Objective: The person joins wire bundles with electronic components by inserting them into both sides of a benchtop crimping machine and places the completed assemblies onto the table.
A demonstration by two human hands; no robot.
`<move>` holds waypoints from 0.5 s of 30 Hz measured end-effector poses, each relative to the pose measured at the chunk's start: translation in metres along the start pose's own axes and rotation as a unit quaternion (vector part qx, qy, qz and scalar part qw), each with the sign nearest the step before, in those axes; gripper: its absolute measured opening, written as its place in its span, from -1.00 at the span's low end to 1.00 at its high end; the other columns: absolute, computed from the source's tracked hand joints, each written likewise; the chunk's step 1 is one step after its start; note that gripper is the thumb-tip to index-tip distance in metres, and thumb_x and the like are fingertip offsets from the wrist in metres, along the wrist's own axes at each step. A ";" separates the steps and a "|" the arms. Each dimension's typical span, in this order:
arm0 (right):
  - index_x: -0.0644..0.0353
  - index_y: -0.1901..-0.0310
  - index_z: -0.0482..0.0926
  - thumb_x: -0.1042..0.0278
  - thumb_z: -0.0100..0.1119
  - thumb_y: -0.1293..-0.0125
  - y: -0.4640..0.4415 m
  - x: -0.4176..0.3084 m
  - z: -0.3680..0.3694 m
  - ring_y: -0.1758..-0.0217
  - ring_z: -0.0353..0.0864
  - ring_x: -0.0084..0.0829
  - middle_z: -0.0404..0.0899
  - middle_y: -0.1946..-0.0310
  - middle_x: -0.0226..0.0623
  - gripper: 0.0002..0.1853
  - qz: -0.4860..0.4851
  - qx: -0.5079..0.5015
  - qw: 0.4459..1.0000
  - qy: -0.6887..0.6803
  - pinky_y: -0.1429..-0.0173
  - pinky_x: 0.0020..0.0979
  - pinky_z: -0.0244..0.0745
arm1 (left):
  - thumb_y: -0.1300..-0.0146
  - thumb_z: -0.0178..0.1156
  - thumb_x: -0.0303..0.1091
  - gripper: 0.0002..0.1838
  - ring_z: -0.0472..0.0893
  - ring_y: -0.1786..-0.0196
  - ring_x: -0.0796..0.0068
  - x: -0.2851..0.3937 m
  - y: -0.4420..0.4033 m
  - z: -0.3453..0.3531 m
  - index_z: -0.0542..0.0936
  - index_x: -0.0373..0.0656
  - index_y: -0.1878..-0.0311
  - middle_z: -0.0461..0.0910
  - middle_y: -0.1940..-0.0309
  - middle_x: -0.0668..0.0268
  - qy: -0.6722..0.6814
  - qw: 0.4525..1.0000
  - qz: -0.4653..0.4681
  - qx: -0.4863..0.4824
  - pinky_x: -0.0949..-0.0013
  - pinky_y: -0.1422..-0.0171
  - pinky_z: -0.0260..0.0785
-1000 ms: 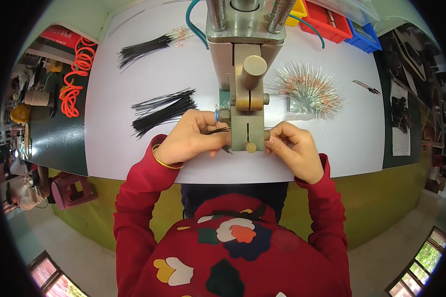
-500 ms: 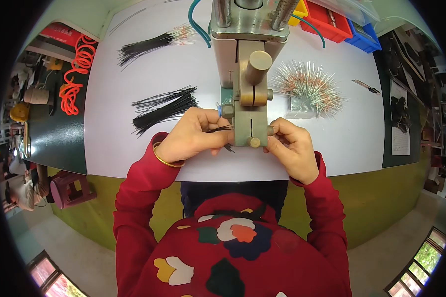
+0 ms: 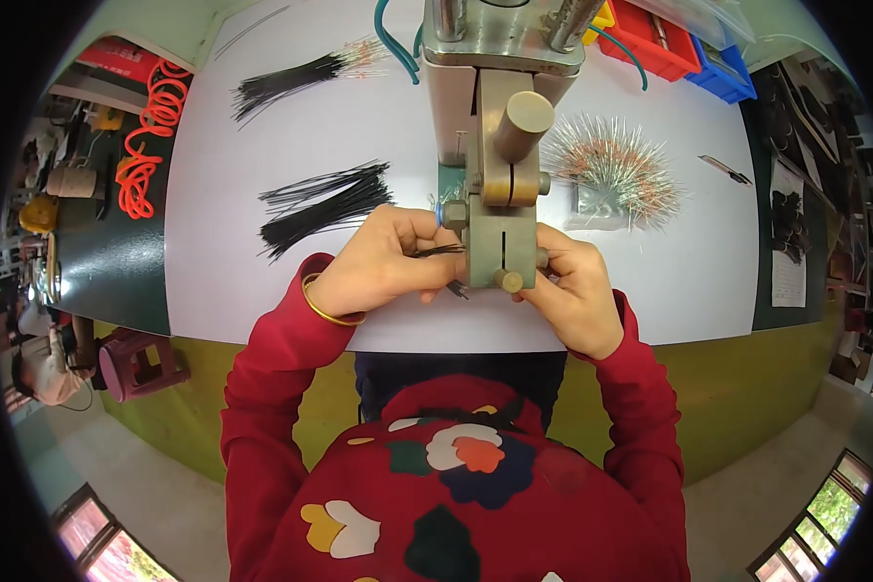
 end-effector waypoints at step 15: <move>0.34 0.36 0.46 0.44 0.13 -0.29 -0.002 0.001 0.000 0.55 0.40 -0.69 0.48 0.59 -0.41 -0.85 -0.006 0.001 1.000 0.003 0.44 -0.57 0.33 | -0.12 0.18 -0.49 -0.83 0.44 0.55 0.72 -0.001 -0.001 0.001 0.62 -0.36 0.23 0.59 0.47 0.35 0.007 1.000 0.019 0.001 0.61 0.44 0.27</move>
Point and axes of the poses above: each hand's wrist, its own y-axis away from the middle knuckle, its own z-axis out of the palm, x = y × z, the point moved 2 cm from there along -y, towards the middle knuckle
